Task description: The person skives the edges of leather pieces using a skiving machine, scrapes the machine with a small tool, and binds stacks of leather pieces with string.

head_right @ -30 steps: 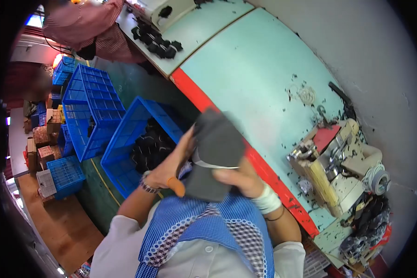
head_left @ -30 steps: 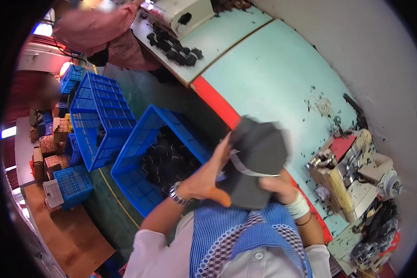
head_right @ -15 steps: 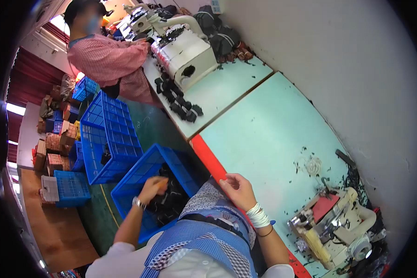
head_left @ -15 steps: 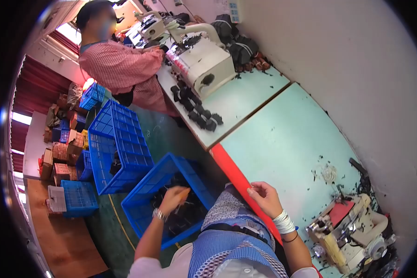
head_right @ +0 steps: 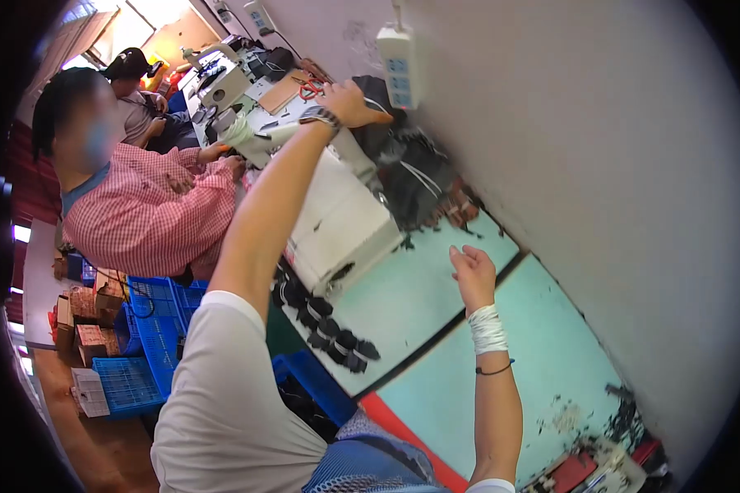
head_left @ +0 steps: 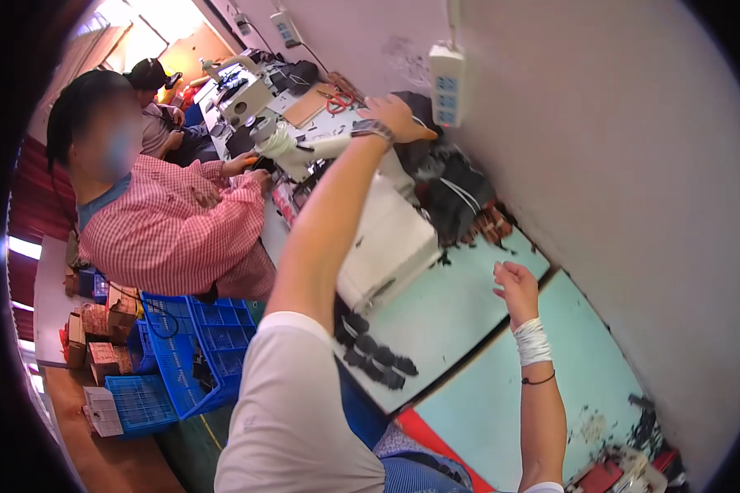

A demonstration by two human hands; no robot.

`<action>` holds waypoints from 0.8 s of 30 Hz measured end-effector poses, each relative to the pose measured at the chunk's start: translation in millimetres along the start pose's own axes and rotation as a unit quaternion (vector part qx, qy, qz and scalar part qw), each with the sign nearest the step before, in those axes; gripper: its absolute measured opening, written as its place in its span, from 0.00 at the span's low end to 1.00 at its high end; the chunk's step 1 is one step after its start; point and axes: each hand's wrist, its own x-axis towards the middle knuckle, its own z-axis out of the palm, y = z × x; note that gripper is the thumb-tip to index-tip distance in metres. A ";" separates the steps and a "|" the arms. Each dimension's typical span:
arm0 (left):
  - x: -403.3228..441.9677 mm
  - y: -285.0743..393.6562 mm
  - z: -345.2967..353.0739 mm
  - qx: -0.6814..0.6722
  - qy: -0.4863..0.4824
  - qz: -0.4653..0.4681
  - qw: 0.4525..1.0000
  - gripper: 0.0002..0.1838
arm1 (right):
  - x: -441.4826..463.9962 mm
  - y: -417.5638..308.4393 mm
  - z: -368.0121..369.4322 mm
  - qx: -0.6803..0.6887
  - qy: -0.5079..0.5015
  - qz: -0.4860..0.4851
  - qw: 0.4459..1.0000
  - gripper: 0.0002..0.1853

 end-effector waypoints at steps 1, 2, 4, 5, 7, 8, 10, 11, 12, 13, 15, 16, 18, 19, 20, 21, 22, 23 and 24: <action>20.6 3.6 11.0 0.006 -0.002 -0.035 0.999 0.64 | 28.1 -6.9 10.4 0.006 0.028 -0.022 0.999 0.29; 36.7 1.2 24.7 0.014 -0.009 -0.069 0.997 0.69 | 53.7 -12.2 20.3 0.012 0.057 -0.040 0.998 0.28; 79.2 -8.0 50.6 0.018 -0.018 -0.054 0.998 0.71 | 96.7 -27.2 33.5 0.040 0.018 -0.042 0.998 0.28; 94.0 -14.7 53.4 -0.001 -0.069 -0.018 0.997 0.72 | 110.9 -33.9 39.8 0.015 0.004 -0.046 0.999 0.28; 93.8 -13.5 58.4 -0.021 -0.134 0.022 0.991 0.73 | 136.6 -31.1 60.9 0.001 -0.004 -0.090 0.996 0.28; 85.5 -10.8 54.6 -0.025 -0.100 0.014 0.995 0.71 | 144.7 -23.7 71.0 0.011 0.005 -0.134 0.991 0.28; 66.1 -5.4 22.7 -0.026 -0.059 0.011 0.998 0.69 | 144.4 -26.2 85.6 0.033 0.022 -0.133 0.990 0.27; 40.5 0.5 5.4 -0.061 0.034 0.022 0.997 0.69 | 136.4 -25.0 87.8 0.051 0.037 -0.128 0.990 0.27; 9.8 6.4 -12.9 -0.097 0.125 0.032 0.987 0.68 | 126.3 -24.6 88.2 0.069 0.053 -0.124 0.988 0.27; -24.4 12.1 -32.6 -0.125 0.204 0.075 0.968 0.64 | 117.3 -26.8 86.8 0.088 0.071 -0.122 0.986 0.26; -90.0 25.8 -64.5 -0.137 0.284 0.101 0.943 0.58 | 69.3 -42.8 66.1 0.144 0.092 -0.150 0.974 0.27; -116.9 28.7 -70.6 -0.116 0.282 0.085 0.948 0.56 | 31.7 -46.4 42.8 0.140 0.095 -0.127 0.977 0.28; -162.2 38.3 -47.4 -0.302 0.183 0.212 0.911 0.57 | -38.9 -24.4 -13.6 0.131 0.149 -0.157 0.967 0.28; -184.0 47.9 -34.4 -0.357 0.129 0.256 0.889 0.58 | -73.6 -20.4 -34.0 0.088 0.222 -0.175 0.955 0.28; -209.8 76.6 -15.4 -0.309 0.081 0.268 0.909 0.58 | -100.0 -17.6 -53.3 0.000 0.282 -0.198 0.939 0.27; -235.6 105.4 3.4 -0.258 0.034 0.282 0.923 0.59 | -119.1 -14.8 -72.1 -0.110 0.316 -0.169 0.927 0.28; -245.8 135.5 25.3 -0.250 -0.096 0.308 0.913 0.61 | -131.0 -11.3 -87.3 -0.215 0.351 -0.142 0.900 0.29; -251.6 168.6 54.9 -0.243 -0.109 0.316 0.910 0.62 | -129.9 -5.9 -94.4 -0.334 0.395 -0.092 0.851 0.31; -255.5 192.2 81.5 -0.236 -0.124 0.328 0.906 0.64 | -125.5 5.6 -102.2 -0.445 0.434 -0.038 0.783 0.33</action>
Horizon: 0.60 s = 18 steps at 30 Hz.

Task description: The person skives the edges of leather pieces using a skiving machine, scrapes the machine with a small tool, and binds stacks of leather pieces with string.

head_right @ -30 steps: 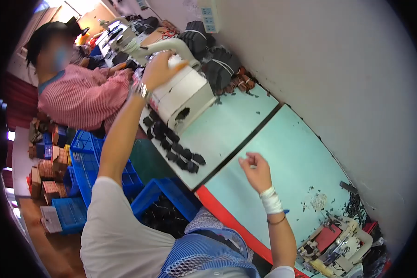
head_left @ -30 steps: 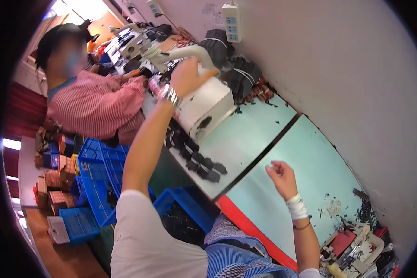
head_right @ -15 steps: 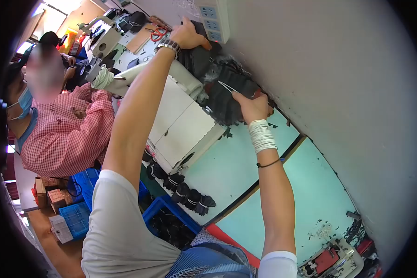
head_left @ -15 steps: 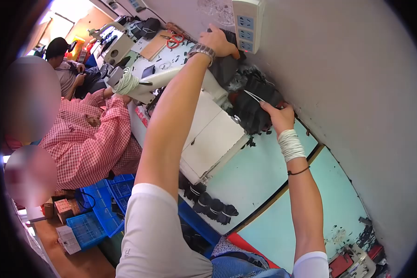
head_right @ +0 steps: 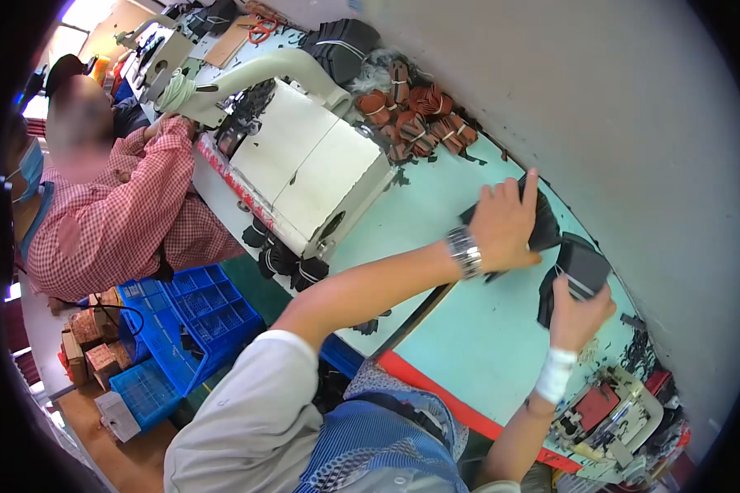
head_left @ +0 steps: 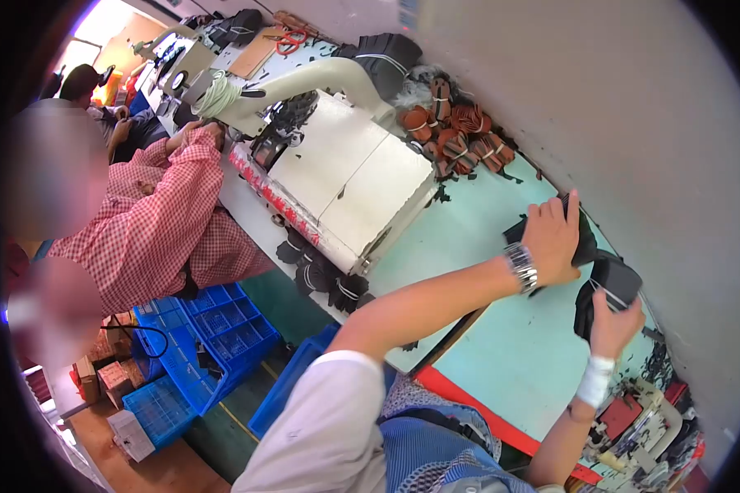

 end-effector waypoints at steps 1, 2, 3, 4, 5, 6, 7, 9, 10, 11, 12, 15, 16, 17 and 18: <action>7.3 -2.2 19.0 0.011 0.077 0.016 0.997 0.57 | 7.1 22.4 22.3 -0.004 0.010 0.017 1.000 0.38; 15.4 -2.8 27.3 0.020 0.151 0.031 0.988 0.51 | 14.0 33.9 38.9 -0.043 -0.016 0.040 0.998 0.42; 19.7 -9.2 1.2 0.058 0.047 0.016 0.997 0.42 | 18.8 46.4 56.7 -0.065 -0.025 0.071 0.995 0.44; 21.2 -29.5 -36.1 0.101 -0.058 -0.001 0.993 0.34 | 19.6 53.6 69.7 -0.083 -0.037 0.102 0.991 0.45; 23.9 -69.6 -54.4 0.095 -0.037 -0.011 0.995 0.25 | 19.8 54.0 70.1 -0.068 -0.038 0.108 0.991 0.45; 33.1 -112.7 -79.9 0.165 0.025 0.031 0.985 0.22 | 20.4 52.8 67.6 -0.052 -0.024 0.084 0.995 0.47; 39.0 -125.2 -120.9 0.289 0.008 -0.070 0.955 0.16 | 16.5 55.0 65.0 -0.045 -0.014 0.065 0.997 0.48; 74.6 -219.8 -133.5 0.496 0.132 -0.151 0.845 0.17 | 10.0 53.0 63.7 -0.053 -0.006 0.075 0.996 0.48; 102.6 -278.6 -129.3 0.543 0.166 -0.233 0.790 0.23 | 10.8 51.4 65.3 -0.061 0.006 0.073 0.995 0.49; 108.7 -292.4 -133.1 0.518 0.172 -0.284 0.788 0.31 | 11.5 54.5 70.5 -0.065 0.007 0.084 0.994 0.49; 117.1 -301.0 -136.1 0.490 0.177 -0.330 0.788 0.38 | 12.7 60.5 77.3 -0.030 0.012 0.057 0.998 0.49; 143.7 -342.5 -144.2 0.334 0.108 -0.362 0.864 0.48 | 14.5 70.3 73.5 0.036 0.009 0.038 0.999 0.49; 142.0 -338.5 -148.3 0.325 0.058 -0.290 0.898 0.46 | 14.9 65.7 69.3 0.005 -0.001 0.058 0.998 0.48; 139.1 -333.3 -152.9 0.309 0.008 -0.217 0.926 0.44 | 14.6 64.7 67.9 -0.001 0.014 0.050 0.999 0.47; 143.9 -347.3 -152.6 0.339 0.054 -0.218 0.914 0.35 | 14.4 64.3 67.5 0.002 0.017 0.051 0.999 0.47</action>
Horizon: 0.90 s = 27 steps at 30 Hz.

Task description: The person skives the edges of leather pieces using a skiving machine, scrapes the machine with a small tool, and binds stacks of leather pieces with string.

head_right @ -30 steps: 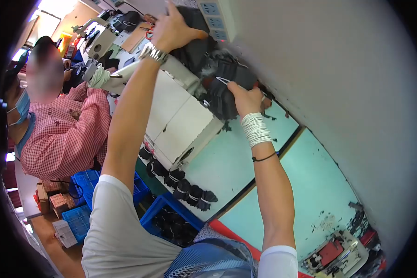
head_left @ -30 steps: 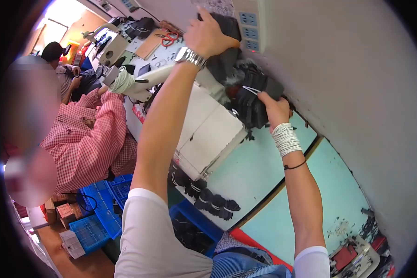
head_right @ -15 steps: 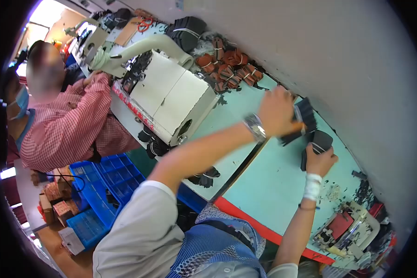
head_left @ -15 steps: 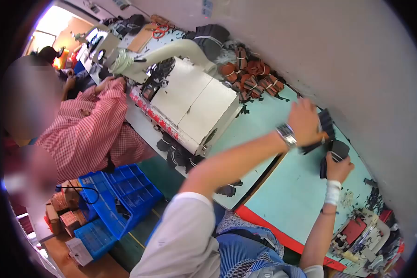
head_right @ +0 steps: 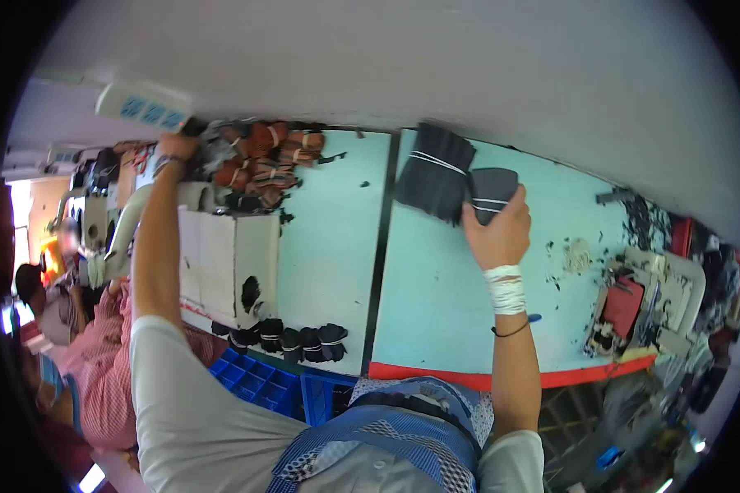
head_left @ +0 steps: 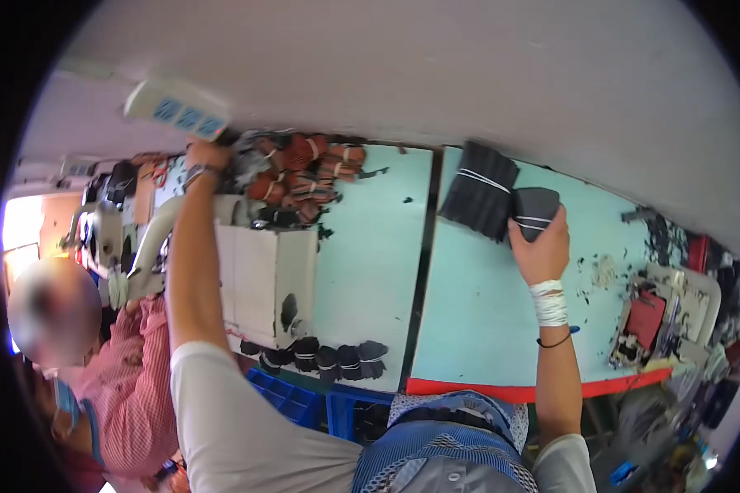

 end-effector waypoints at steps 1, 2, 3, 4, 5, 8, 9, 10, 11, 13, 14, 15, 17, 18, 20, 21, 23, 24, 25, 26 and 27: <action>-3.3 9.8 -17.9 0.020 -0.049 -0.005 0.999 0.36 | 2.3 -0.3 0.4 -0.006 0.002 0.008 1.000 0.47; -14.3 9.1 -48.0 0.045 -0.102 -0.019 0.994 0.37 | -1.2 0.1 -0.3 -0.008 -0.005 0.011 1.000 0.47; -31.6 15.5 -73.1 0.007 -0.093 0.003 0.996 0.41 | -5.7 3.5 -1.4 -0.003 -0.013 0.011 1.000 0.47; -36.9 15.2 -82.1 0.018 -0.084 -0.006 0.996 0.41 | -3.6 5.9 0.5 -0.015 -0.005 0.007 1.000 0.47; -42.8 9.7 -91.1 0.043 0.017 -0.009 0.999 0.43 | -1.8 4.4 3.6 -0.025 0.003 0.002 1.000 0.47; -90.2 11.1 -138.1 0.081 0.140 -0.012 0.987 0.43 | -2.3 -1.0 -3.3 -0.010 -0.029 0.025 0.999 0.48; -105.5 18.0 -157.2 0.076 0.170 0.002 0.982 0.42 | -3.6 0.7 -2.8 -0.008 -0.016 0.009 1.000 0.47; -118.2 20.6 -170.9 0.077 0.179 -0.001 0.981 0.42 | -4.0 1.7 -2.6 -0.002 -0.009 0.006 1.000 0.47; -133.9 21.4 -182.1 0.053 0.191 0.018 0.980 0.42 | -5.2 3.4 -2.7 0.000 -0.009 0.000 1.000 0.47; -166.7 25.7 -196.7 0.008 0.229 0.056 0.972 0.41 | -7.1 5.9 -7.0 0.011 -0.008 -0.009 1.000 0.47; -180.2 29.8 -203.3 0.017 0.238 0.050 0.970 0.41 | -6.8 6.1 -7.6 0.013 -0.016 -0.003 1.000 0.47; -193.7 35.7 -207.6 -0.030 0.274 0.047 0.960 0.42 | -7.5 5.1 -7.6 0.013 -0.027 0.003 1.000 0.48; -204.6 47.9 -211.3 -0.092 0.346 0.052 0.932 0.42 | -5.5 4.5 -5.7 0.021 -0.023 -0.001 1.000 0.48; -206.1 53.6 -209.8 -0.090 0.347 0.048 0.932 0.42 | -7.5 6.2 -6.4 0.016 -0.026 0.001 1.000 0.48; -197.6 61.1 -207.3 -0.073 0.226 0.023 0.971 0.42 | -7.9 5.7 -8.5 0.015 -0.028 0.003 1.000 0.48; -189.1 58.6 -197.4 -0.071 0.230 0.019 0.970 0.42 | -7.5 3.4 -8.6 0.013 -0.029 0.010 0.999 0.48; -165.9 58.3 -173.7 -0.044 0.248 0.028 0.967 0.41 | -8.3 2.9 -7.1 0.015 -0.026 0.010 0.999 0.48; -161.2 63.6 -176.4 -0.047 0.250 0.031 0.967 0.41 | -8.1 5.4 -7.6 0.010 -0.028 0.012 0.999 0.48; -160.0 67.5 -177.5 -0.038 0.252 0.045 0.966 0.39 | -8.3 7.4 -9.1 0.005 -0.028 0.013 1.000 0.48; -158.7 69.5 -177.6 -0.026 0.255 0.058 0.965 0.39 | -9.4 6.8 -9.4 0.008 -0.026 0.011 1.000 0.47; -155.5 71.4 -177.4 0.005 0.289 0.099 0.952 0.35 | -8.1 4.8 -8.4 0.013 -0.021 0.009 1.000 0.47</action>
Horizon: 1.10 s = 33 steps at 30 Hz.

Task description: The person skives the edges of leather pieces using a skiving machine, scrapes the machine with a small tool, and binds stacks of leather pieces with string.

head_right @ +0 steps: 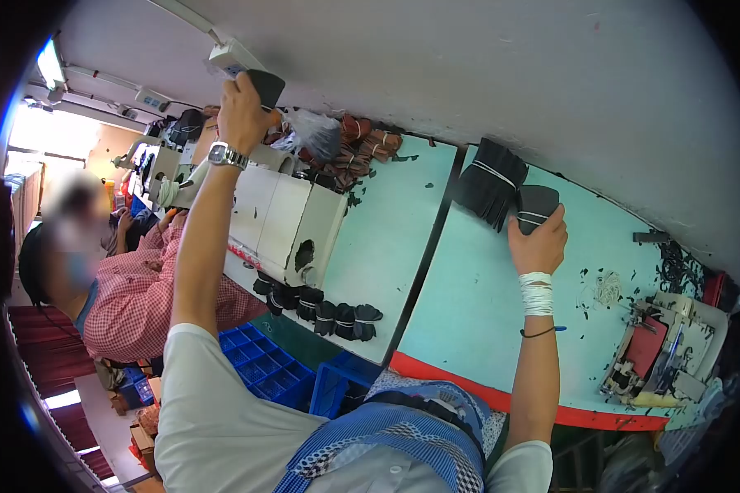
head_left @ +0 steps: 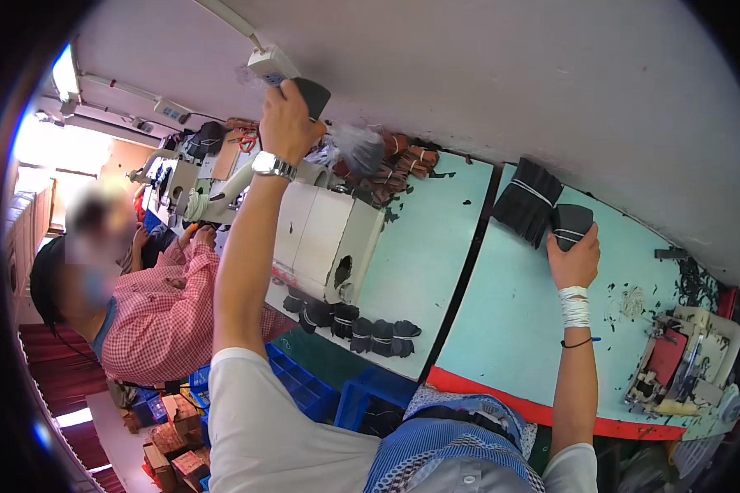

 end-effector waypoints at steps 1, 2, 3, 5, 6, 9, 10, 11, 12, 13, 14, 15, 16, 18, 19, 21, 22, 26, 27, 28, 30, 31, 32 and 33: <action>4.6 0.6 2.1 0.001 -0.002 -0.004 1.000 0.35 | 1.5 -0.2 0.3 -0.001 -0.002 -0.004 1.000 0.47; 12.6 -0.1 4.1 0.081 0.004 0.038 0.996 0.31 | 2.8 0.0 1.1 -0.007 0.002 -0.004 1.000 0.47; 18.2 -4.4 8.6 0.162 0.006 0.080 0.983 0.28 | 2.7 0.1 3.2 -0.013 0.004 -0.003 1.000 0.47; 19.9 -17.4 27.0 0.263 0.024 0.117 0.957 0.20 | 2.3 1.8 7.5 -0.013 0.012 -0.012 1.000 0.46; 18.1 -21.8 30.7 0.321 -0.011 0.149 0.935 0.19 | 1.7 2.2 7.8 -0.019 0.020 -0.013 1.000 0.46; 19.4 -60.1 65.0 0.377 -0.043 0.167 0.910 0.15 | 3.4 3.1 9.7 -0.016 0.022 -0.010 1.000 0.46; 22.7 -72.7 70.8 0.345 -0.072 0.133 0.926 0.14 | 3.6 1.6 8.7 -0.014 0.021 -0.007 1.000 0.46; 25.2 -78.5 80.8 0.310 -0.103 0.100 0.940 0.14 | 2.8 2.2 7.1 -0.015 0.021 -0.003 1.000 0.46; 23.5 -73.1 66.3 0.300 -0.076 0.103 0.945 0.19 | 1.2 3.7 5.5 -0.019 0.018 0.000 1.000 0.46; 23.3 -64.4 46.2 0.284 -0.079 0.107 0.950 0.23 | 1.1 2.9 5.4 -0.008 0.018 0.004 1.000 0.46; 25.0 -55.6 23.9 0.268 -0.082 0.111 0.954 0.27 | 2.7 0.9 7.1 0.003 0.019 0.007 1.000 0.46; 24.8 -50.6 3.4 0.203 -0.066 0.096 0.972 0.30 | 3.9 1.8 13.3 0.025 0.030 -0.017 0.999 0.46; 23.7 -38.3 -12.6 0.122 -0.052 0.087 0.987 0.33 | 4.8 10.2 17.0 0.035 0.043 -0.032 0.998 0.46; 12.0 18.6 -67.3 -0.092 -0.050 0.029 0.994 0.39 | 4.4 10.0 17.1 0.017 0.049 -0.030 0.998 0.46; 8.2 39.2 -75.4 -0.194 -0.125 -0.015 0.973 0.45 | 6.7 -0.2 5.5 0.023 0.007 0.012 1.000 0.45; -13.2 89.4 -33.0 -0.248 -0.140 0.007 0.959 0.52 | 11.0 2.6 0.6 0.027 -0.021 0.024 0.999 0.46; -26.0 128.1 -6.5 -0.236 -0.170 0.006 0.957 0.57 | 13.0 7.0 -3.5 0.043 -0.034 0.032 0.998 0.46; -91.7 243.4 102.4 -0.453 -0.331 -0.123 0.819 0.54 | 3.7 5.8 -40.4 0.082 -0.016 0.037 0.996 0.43; -98.0 247.1 99.2 -0.459 -0.324 -0.126 0.817 0.54 | -1.1 1.4 -58.9 0.079 -0.010 0.030 0.996 0.43; -103.0 247.3 96.4 -0.450 -0.234 -0.058 0.860 0.47 | -8.8 -6.4 -81.3 0.156 0.001 0.029 0.987 0.40; -126.0 240.0 44.9 -0.509 -0.136 -0.017 0.849 0.33 | -46.4 -1.8 -111.7 0.233 0.000 0.041 0.972 0.38; -141.6 238.3 17.2 -0.546 -0.174 0.003 0.819 0.39 | -59.1 1.6 -121.0 0.317 -0.009 0.025 0.948 0.35; -162.6 241.4 -11.3 -0.582 -0.208 0.024 0.786 0.46 | -71.7 6.1 -128.1 0.398 -0.016 0.007 0.917 0.33; -194.7 249.5 -50.0 -0.736 -0.325 -0.023 0.594 0.51 | -92.2 7.5 -133.1 0.431 -0.015 0.015 0.902 0.28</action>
